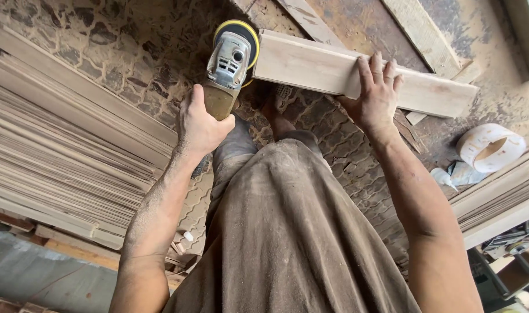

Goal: Sanding wooden planks with a power sander and applying wood filler to defects.

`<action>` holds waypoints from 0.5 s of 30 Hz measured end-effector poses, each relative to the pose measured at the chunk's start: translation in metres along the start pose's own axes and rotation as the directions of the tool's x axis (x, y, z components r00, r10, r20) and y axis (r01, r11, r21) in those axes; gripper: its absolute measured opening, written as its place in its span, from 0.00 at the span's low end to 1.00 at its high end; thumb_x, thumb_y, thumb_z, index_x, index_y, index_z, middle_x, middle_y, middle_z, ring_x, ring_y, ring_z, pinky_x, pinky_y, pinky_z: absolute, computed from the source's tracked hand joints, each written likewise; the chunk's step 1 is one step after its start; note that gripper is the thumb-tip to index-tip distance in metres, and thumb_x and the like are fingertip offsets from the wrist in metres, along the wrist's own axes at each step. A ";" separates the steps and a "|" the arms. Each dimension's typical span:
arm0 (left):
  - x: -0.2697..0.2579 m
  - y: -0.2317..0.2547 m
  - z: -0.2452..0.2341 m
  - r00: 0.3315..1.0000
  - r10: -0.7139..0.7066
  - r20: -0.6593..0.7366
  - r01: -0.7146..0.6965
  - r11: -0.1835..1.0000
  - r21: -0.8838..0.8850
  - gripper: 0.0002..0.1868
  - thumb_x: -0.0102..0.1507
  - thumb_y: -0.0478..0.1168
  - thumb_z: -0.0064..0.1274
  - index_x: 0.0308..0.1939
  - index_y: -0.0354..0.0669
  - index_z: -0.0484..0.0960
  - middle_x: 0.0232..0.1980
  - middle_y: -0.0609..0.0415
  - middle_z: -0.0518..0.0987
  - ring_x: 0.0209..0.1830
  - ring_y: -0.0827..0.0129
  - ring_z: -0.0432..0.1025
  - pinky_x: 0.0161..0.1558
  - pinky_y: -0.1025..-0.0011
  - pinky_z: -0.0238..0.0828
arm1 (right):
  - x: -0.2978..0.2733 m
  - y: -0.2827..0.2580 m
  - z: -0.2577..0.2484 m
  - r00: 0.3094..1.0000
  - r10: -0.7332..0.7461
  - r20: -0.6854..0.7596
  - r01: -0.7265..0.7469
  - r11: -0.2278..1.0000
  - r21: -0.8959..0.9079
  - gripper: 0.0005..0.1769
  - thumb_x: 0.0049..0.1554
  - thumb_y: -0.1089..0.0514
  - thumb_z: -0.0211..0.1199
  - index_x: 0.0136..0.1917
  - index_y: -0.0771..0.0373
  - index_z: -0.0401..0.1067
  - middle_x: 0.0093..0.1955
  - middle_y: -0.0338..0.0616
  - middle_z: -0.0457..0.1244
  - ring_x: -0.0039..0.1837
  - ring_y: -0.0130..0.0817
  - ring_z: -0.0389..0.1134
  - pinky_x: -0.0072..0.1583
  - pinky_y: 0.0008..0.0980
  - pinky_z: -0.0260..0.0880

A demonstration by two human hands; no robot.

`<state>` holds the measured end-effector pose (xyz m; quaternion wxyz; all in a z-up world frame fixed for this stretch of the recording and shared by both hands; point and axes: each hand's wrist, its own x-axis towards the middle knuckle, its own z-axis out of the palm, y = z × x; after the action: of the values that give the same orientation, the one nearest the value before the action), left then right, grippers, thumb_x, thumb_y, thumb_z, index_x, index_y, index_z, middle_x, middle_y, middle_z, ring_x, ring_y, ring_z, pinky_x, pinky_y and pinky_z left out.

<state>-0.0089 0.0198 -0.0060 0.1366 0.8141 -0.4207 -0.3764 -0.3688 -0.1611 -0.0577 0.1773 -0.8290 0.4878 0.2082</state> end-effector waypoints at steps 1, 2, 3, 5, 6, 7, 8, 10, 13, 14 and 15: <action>0.002 0.005 -0.004 1.000 0.007 0.006 -0.007 1.000 0.005 0.45 0.52 0.45 0.67 0.66 0.26 0.64 0.55 0.30 0.74 0.57 0.39 0.70 0.56 0.47 0.69 | -0.001 0.001 0.001 1.000 0.009 -0.001 -0.009 1.000 0.005 0.63 0.49 0.32 0.77 0.84 0.59 0.50 0.84 0.65 0.44 0.82 0.72 0.41 0.74 0.76 0.42; 0.003 0.011 -0.007 0.999 -0.041 0.034 0.042 0.999 -0.020 0.44 0.52 0.45 0.66 0.66 0.27 0.64 0.55 0.31 0.74 0.56 0.41 0.71 0.56 0.48 0.70 | -0.002 0.001 0.001 1.000 -0.011 -0.022 0.011 1.000 0.008 0.62 0.49 0.33 0.78 0.84 0.60 0.52 0.83 0.66 0.45 0.82 0.72 0.42 0.74 0.76 0.43; 0.005 0.016 -0.011 0.994 -0.092 0.059 0.095 0.995 -0.044 0.43 0.52 0.44 0.65 0.66 0.27 0.64 0.55 0.31 0.74 0.56 0.42 0.71 0.56 0.49 0.70 | -0.001 0.001 0.002 0.998 -0.036 -0.044 0.037 0.999 0.011 0.61 0.49 0.34 0.78 0.84 0.60 0.53 0.83 0.66 0.46 0.81 0.73 0.43 0.74 0.76 0.44; 0.008 0.017 -0.009 0.996 -0.071 0.048 0.071 0.997 -0.010 0.42 0.52 0.44 0.65 0.64 0.27 0.65 0.55 0.32 0.74 0.57 0.41 0.71 0.57 0.48 0.70 | -0.002 0.003 0.003 0.998 -0.036 -0.054 0.036 0.999 0.014 0.61 0.49 0.35 0.79 0.84 0.60 0.54 0.83 0.66 0.47 0.81 0.73 0.44 0.74 0.76 0.45; 0.009 0.016 -0.009 0.998 -0.053 0.037 0.052 0.998 0.019 0.40 0.53 0.45 0.66 0.63 0.28 0.66 0.55 0.32 0.74 0.57 0.41 0.71 0.58 0.48 0.69 | -0.002 0.002 0.004 0.997 -0.039 -0.062 0.039 0.999 0.012 0.60 0.49 0.35 0.79 0.84 0.60 0.55 0.83 0.66 0.47 0.81 0.73 0.45 0.74 0.76 0.46; 0.010 0.011 -0.005 0.998 -0.051 0.037 0.050 0.998 0.026 0.40 0.53 0.45 0.66 0.63 0.28 0.66 0.55 0.32 0.74 0.57 0.41 0.71 0.58 0.48 0.69 | -0.001 0.002 0.004 0.997 -0.037 -0.065 0.038 0.999 0.019 0.60 0.49 0.35 0.79 0.84 0.60 0.55 0.83 0.66 0.47 0.81 0.73 0.45 0.74 0.76 0.46; 0.010 0.005 -0.001 1.000 0.005 -0.009 -0.005 0.999 0.045 0.43 0.52 0.44 0.67 0.64 0.25 0.65 0.55 0.30 0.74 0.57 0.39 0.70 0.57 0.47 0.69 | -0.001 0.002 0.004 0.997 -0.042 -0.070 0.043 0.999 0.019 0.60 0.49 0.36 0.79 0.83 0.60 0.56 0.83 0.67 0.48 0.81 0.73 0.45 0.74 0.76 0.46; 0.012 0.004 0.001 0.997 0.063 -0.045 -0.060 0.996 0.066 0.45 0.52 0.43 0.68 0.66 0.23 0.63 0.55 0.29 0.73 0.56 0.38 0.69 0.56 0.47 0.68 | -0.002 0.004 0.006 0.997 -0.041 -0.071 0.043 0.999 0.020 0.59 0.49 0.37 0.79 0.83 0.61 0.56 0.83 0.67 0.48 0.81 0.73 0.45 0.73 0.76 0.47; 0.013 0.016 -0.006 1.000 -0.026 -0.004 0.027 0.999 0.034 0.43 0.52 0.43 0.66 0.66 0.25 0.64 0.55 0.31 0.73 0.57 0.42 0.71 0.57 0.48 0.69 | 0.000 0.006 0.009 0.992 -0.075 -0.100 0.075 0.997 -0.001 0.60 0.49 0.36 0.79 0.83 0.62 0.56 0.81 0.69 0.48 0.80 0.74 0.45 0.72 0.77 0.47; 0.013 0.018 -0.007 0.999 -0.047 0.023 0.046 0.998 0.036 0.42 0.53 0.44 0.65 0.65 0.27 0.64 0.55 0.32 0.74 0.58 0.42 0.71 0.58 0.48 0.69 | -0.001 0.004 0.007 0.994 -0.066 -0.091 0.066 0.998 -0.001 0.59 0.49 0.36 0.79 0.83 0.61 0.56 0.82 0.68 0.48 0.80 0.74 0.45 0.72 0.77 0.47; 0.014 0.021 -0.009 0.996 -0.068 0.051 0.066 0.997 0.037 0.41 0.53 0.44 0.65 0.64 0.28 0.65 0.56 0.32 0.74 0.59 0.43 0.71 0.59 0.47 0.68 | -0.002 0.003 0.005 0.995 -0.057 -0.081 0.057 0.998 -0.002 0.59 0.50 0.37 0.79 0.83 0.61 0.56 0.82 0.67 0.48 0.81 0.73 0.45 0.73 0.77 0.48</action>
<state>-0.0099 -0.0044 0.0042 0.0986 0.8200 -0.4029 -0.3944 -0.3733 -0.1588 -0.0617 0.1633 -0.8503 0.4709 0.1691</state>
